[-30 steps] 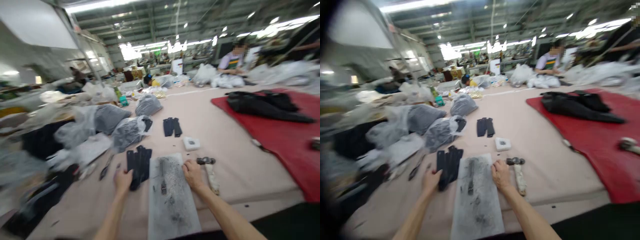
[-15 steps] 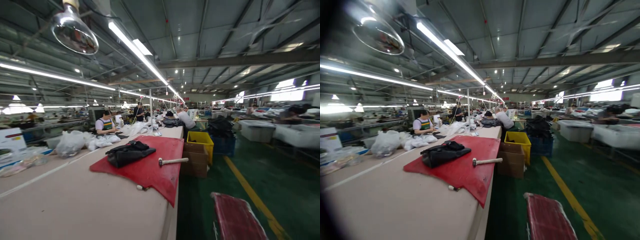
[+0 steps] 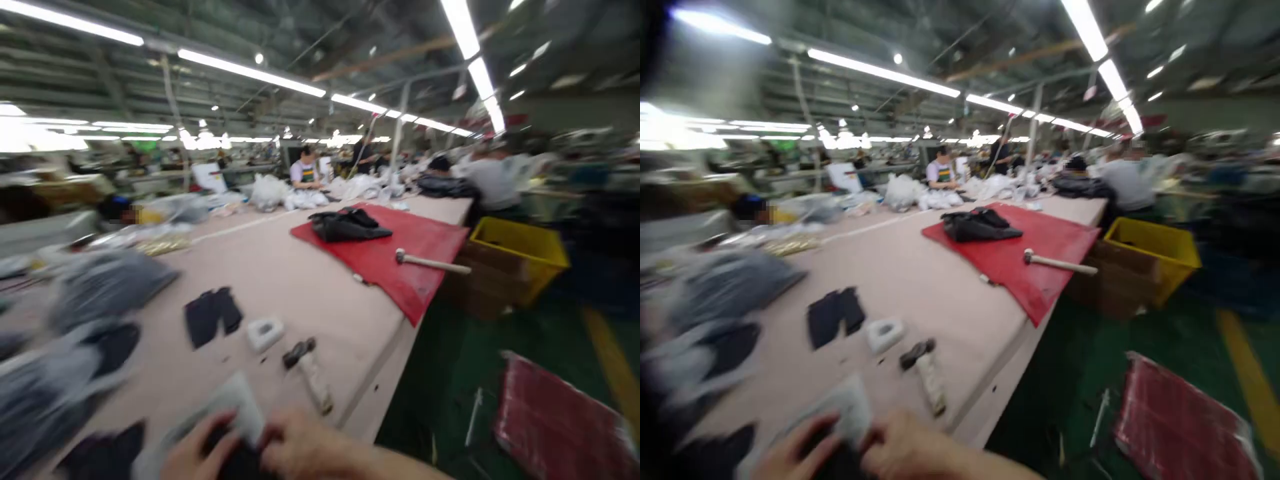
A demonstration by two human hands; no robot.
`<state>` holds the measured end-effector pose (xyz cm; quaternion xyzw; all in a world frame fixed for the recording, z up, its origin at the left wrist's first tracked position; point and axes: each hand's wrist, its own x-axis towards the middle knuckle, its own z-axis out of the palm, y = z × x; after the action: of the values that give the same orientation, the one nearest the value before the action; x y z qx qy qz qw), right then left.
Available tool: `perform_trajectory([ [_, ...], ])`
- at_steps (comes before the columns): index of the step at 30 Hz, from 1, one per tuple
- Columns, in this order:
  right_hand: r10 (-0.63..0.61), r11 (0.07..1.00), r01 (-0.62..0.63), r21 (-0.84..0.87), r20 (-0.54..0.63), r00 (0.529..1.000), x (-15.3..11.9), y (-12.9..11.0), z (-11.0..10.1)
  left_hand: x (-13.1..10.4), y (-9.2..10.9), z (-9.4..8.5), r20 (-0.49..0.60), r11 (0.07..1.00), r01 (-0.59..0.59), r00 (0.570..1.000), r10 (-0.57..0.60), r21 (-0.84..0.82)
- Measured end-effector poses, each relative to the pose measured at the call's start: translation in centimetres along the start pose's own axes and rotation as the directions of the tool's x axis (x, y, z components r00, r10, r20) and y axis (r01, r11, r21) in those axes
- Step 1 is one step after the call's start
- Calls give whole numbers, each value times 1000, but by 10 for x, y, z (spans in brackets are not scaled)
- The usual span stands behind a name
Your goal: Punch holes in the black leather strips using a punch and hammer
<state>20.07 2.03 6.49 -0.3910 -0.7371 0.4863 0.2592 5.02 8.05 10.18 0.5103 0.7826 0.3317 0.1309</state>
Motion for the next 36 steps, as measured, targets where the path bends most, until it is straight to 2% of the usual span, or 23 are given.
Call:
perform_trajectory([
  [2,66,990,-80,116,122,990,0,-2,48,-30,-60,-36,59,994,67,996,-73,87],
  [3,121,977,-144,155,146,982,-1,-1,62,-43,-80,-49,109,994,58,992,-68,95],
  [4,147,972,-164,165,112,983,0,2,71,-52,-94,-57,152,993,52,986,-67,103],
  [5,171,967,-186,174,96,981,0,6,76,-59,-103,-61,196,998,-34,980,23,48],
  [8,237,952,-237,193,23,971,1,21,77,-69,-118,-59,100,983,-176,980,171,45],
  [11,276,953,-267,140,-49,960,-4,31,76,-79,-128,-52,28,968,-218,976,216,123],
  [15,255,962,-267,-62,-157,954,-1,34,82,-100,-135,-46,71,939,-290,957,281,187],
  [18,221,958,-250,-140,-196,955,6,35,87,-109,-133,-42,88,918,-325,946,313,227],
  [21,179,961,-222,-167,-239,954,10,36,91,-109,-134,-43,-29,937,-200,976,217,288],
  [23,161,958,-215,-189,-266,950,10,37,94,-105,-139,-49,-116,952,-58,989,96,301],
  [25,156,950,-221,-223,-275,949,9,37,96,-101,-147,-59,-145,959,94,988,-56,268],
  [28,187,925,-260,-276,-265,946,8,36,96,-95,-159,-76,-75,933,296,955,-286,206],
  [30,215,909,-283,-306,-239,947,8,34,94,-92,-165,-85,-8,909,368,928,-374,197],
  [33,253,876,-314,-366,-204,946,10,32,91,-88,-167,-93,78,900,384,911,-406,206],
  [36,266,829,-331,-451,-202,942,9,32,91,-86,-164,-92,160,904,361,902,-401,229],
])
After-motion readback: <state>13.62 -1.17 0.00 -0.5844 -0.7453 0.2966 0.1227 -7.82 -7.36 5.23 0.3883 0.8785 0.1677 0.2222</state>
